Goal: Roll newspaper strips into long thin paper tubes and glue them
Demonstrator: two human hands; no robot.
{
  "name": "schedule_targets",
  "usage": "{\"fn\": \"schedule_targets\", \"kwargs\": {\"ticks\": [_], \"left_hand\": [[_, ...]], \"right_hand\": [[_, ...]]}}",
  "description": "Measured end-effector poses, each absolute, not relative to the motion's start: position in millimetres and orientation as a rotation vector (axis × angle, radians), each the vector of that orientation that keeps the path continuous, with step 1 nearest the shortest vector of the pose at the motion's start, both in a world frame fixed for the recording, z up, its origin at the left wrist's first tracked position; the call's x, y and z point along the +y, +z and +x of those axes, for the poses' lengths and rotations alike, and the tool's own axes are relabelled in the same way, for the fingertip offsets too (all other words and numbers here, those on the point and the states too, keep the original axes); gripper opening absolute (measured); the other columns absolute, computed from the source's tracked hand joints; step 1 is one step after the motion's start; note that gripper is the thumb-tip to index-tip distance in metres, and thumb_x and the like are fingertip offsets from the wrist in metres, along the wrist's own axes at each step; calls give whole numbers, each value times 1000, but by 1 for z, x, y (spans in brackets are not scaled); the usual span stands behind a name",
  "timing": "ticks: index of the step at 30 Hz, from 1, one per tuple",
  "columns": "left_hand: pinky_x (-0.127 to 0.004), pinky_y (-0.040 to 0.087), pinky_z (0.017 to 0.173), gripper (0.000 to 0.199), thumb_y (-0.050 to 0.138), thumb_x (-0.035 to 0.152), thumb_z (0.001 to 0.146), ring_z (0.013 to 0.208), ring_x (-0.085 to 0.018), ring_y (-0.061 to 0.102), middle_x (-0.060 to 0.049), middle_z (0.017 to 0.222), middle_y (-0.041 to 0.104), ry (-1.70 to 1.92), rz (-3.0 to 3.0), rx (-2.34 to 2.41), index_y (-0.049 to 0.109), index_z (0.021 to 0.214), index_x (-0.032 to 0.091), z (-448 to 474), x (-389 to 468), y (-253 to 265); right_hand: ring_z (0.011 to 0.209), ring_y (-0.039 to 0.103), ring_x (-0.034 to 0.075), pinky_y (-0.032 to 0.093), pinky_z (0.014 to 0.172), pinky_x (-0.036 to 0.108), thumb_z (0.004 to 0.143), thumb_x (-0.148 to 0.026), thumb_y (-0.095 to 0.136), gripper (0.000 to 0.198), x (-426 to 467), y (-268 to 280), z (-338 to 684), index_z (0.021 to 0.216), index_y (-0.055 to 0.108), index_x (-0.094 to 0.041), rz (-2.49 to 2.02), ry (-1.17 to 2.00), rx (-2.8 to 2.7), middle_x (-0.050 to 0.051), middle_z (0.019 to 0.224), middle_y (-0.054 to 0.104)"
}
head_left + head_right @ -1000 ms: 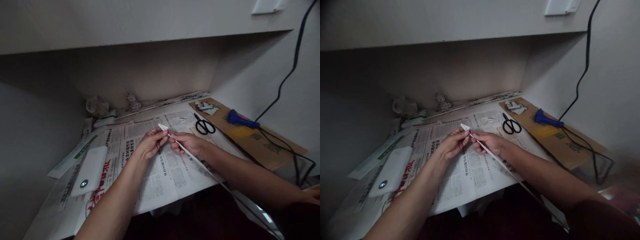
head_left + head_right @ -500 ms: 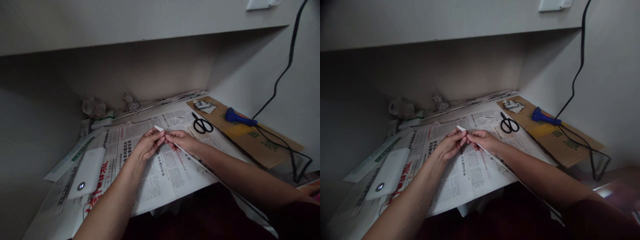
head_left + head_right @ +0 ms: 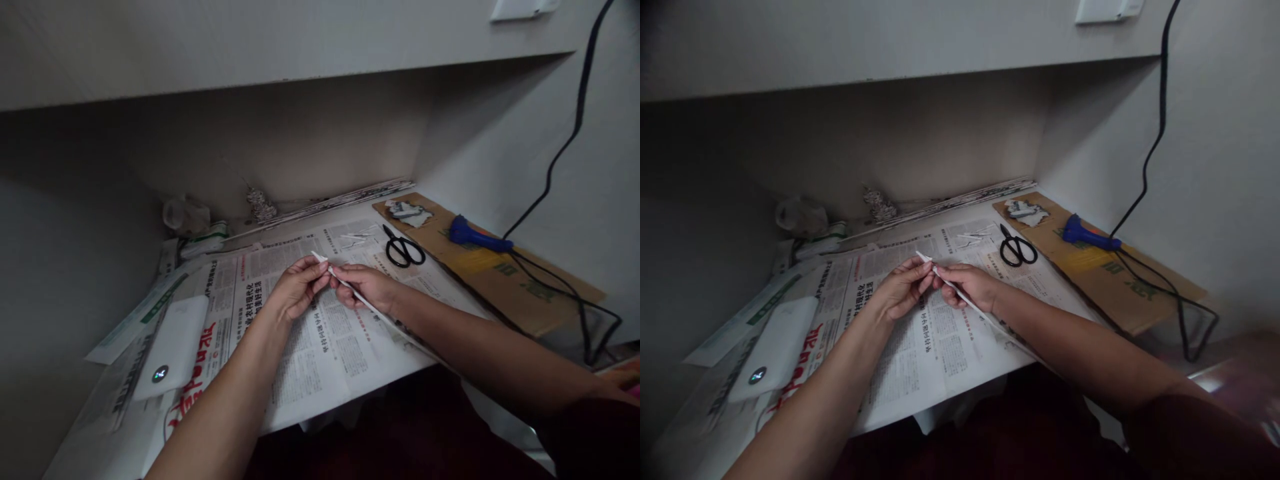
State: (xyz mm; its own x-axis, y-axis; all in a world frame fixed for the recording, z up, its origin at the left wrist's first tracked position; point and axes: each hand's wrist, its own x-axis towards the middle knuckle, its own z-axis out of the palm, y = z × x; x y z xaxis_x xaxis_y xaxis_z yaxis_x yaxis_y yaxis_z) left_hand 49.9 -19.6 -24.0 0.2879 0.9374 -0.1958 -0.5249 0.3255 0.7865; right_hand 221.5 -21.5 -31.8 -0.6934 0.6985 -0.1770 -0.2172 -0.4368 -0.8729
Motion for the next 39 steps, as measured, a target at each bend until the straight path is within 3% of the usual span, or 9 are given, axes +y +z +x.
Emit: {"fn": "schedule_targets", "kwargs": {"ticks": [16,39], "left_hand": [[-12,54,60,15,69,6,71,63,-7,65,-2,73,66,1046,665,660,63,84,11,48,-22,-25],[-11,52,52,17,72,10,69,55,-6,61,0,68,63,1070,652,695,59,78,11,45,-20,-22]], "right_hand": [[38,33,8,25,37,19,93,-41,37,33,-18,-37,223,70,42,-18,-454,2496,-1024,-5,49,38],[40,41,8,30,36,19,88,-49,48,36,-29,-27,220,77,53,-15,-661,2187,-1295,-4,49,45]]}}
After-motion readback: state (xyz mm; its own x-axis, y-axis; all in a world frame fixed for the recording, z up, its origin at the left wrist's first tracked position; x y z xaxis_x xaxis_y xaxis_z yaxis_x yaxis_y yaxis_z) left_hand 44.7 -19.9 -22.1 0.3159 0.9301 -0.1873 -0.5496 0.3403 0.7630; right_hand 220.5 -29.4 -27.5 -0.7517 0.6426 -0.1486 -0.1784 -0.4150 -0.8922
